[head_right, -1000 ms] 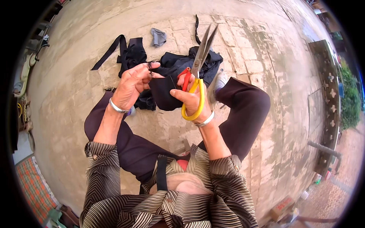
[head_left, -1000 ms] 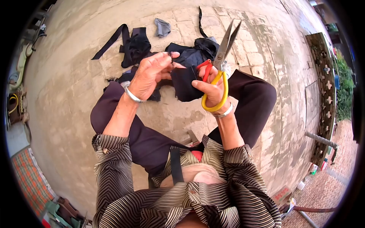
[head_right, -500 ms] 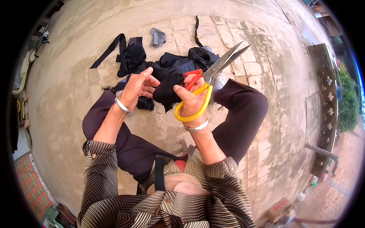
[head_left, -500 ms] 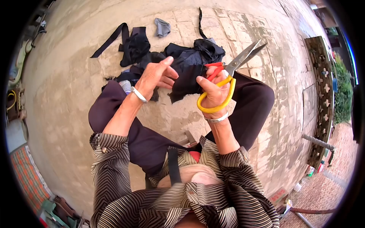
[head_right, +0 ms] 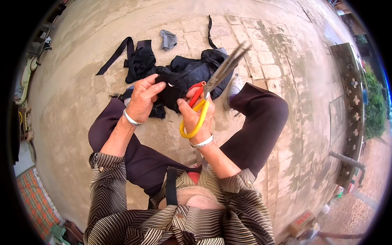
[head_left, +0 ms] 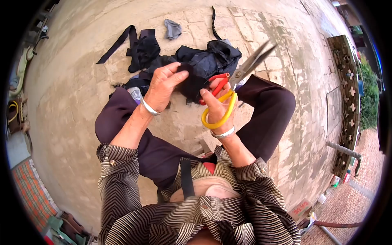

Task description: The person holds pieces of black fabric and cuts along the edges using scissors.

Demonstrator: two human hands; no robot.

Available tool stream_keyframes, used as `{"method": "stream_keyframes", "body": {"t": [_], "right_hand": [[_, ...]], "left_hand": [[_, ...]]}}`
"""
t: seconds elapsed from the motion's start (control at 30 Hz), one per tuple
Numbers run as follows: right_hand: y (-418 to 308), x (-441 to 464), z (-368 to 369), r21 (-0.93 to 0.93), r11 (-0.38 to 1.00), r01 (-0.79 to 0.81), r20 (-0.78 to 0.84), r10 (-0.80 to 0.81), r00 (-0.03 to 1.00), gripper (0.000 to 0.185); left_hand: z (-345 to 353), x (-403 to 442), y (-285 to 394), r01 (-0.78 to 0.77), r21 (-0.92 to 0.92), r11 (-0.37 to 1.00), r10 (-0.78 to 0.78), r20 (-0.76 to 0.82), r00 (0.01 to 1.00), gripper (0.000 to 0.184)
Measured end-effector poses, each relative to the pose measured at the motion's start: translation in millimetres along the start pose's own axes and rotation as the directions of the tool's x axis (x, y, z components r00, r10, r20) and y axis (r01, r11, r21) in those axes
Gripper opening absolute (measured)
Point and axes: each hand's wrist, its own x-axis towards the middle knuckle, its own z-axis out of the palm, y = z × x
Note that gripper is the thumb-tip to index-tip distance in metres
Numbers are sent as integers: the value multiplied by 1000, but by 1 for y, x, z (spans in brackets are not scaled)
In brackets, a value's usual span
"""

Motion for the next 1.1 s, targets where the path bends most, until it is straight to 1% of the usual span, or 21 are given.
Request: {"method": "stream_keyframes", "body": {"t": [0.07, 0.1, 0.13, 0.17, 0.2, 0.27, 0.3, 0.33, 0.37, 0.4, 0.5, 0.53, 0.63, 0.7, 0.77, 0.83, 0.87, 0.93, 0.97, 1.03, 1.1], "right_hand": [[-10, -3, -3, 62, 979, -193, 189, 178, 966, 25], [-16, -4, -12, -128, 973, -193, 245, 220, 944, 22], [-18, -5, -19, -123, 973, -193, 250, 219, 943, 22], [-19, -8, -26, -231, 947, -222, 310, 288, 906, 22], [-21, -12, -34, -337, 910, -241, 358, 361, 861, 22], [-20, -18, -52, -368, 897, -244, 404, 391, 827, 28], [-20, -21, -60, -444, 886, -137, 487, 367, 792, 33], [-22, -24, -65, -502, 864, -22, 566, 348, 748, 38], [-26, -26, -69, -515, 852, -96, 569, 423, 705, 46], [-27, -26, -73, -513, 853, -98, 567, 422, 708, 46], [-24, -28, -87, -527, 846, -74, 646, 456, 612, 51], [-25, -28, -90, -525, 847, -78, 644, 456, 615, 51], [-29, -29, -93, -517, 850, -104, 676, 480, 559, 52], [-29, -29, -94, -525, 846, -91, 696, 488, 527, 53], [-30, -28, -92, -529, 841, -111, 693, 504, 516, 53], [-31, -26, -90, -535, 835, -129, 689, 520, 505, 53], [-31, -25, -89, -527, 843, -107, 704, 503, 501, 53], [-31, -24, -87, -520, 850, -84, 718, 488, 497, 53], [-31, -24, -85, -524, 848, -76, 721, 489, 491, 54], [-31, -24, -84, -530, 845, -68, 723, 492, 486, 55], [-30, -24, -84, -541, 832, -124, 707, 530, 468, 55]], "left_hand": [[-16, 6, -11, 27, -78, 997, -33, -87, 996, 12], [-7, 5, -1, -57, -106, 993, 45, -110, 993, 12], [-16, 5, 0, -60, -101, 993, 48, -114, 992, 12], [-29, 5, 2, -15, 14, 1000, 15, -60, 998, 12], [-27, 2, 13, 25, 44, 999, -24, -25, 999, 12], [-27, -1, 24, 65, 79, 995, -66, 10, 998, 11], [-29, 0, 26, 11, 154, 988, -13, 17, 1000, 6], [-28, 0, 30, -45, 229, 972, 39, 31, 999, 11], [-25, -1, 34, -58, 186, 981, 47, 66, 997, 20], [-25, -1, 36, -57, 188, 981, 45, 69, 997, 20], [-26, -2, 40, -112, 245, 963, 91, 94, 991, 18], [-27, -2, 42, -109, 247, 963, 87, 98, 991, 18], [-32, 0, 43, -113, 278, 954, 65, 177, 982, 22], [-35, 3, 37, -207, 257, 944, 120, 314, 942, 20], [-28, 0, 38, -151, 235, 960, 76, 299, 951, 25], [-28, -1, 38, -97, 187, 978, 34, 315, 949, 40], [-27, -1, 39, -97, 186, 978, 34, 317, 948, 40], [-23, -1, 39, -121, 185, 975, 48, 357, 933, 25], [-25, 0, 38, -122, 183, 976, 49, 357, 933, 25], [-29, 2, 36, -150, 221, 964, 47, 411, 910, 13], [-25, 0, 36, -137, 204, 969, 45, 401, 915, 14]]}}
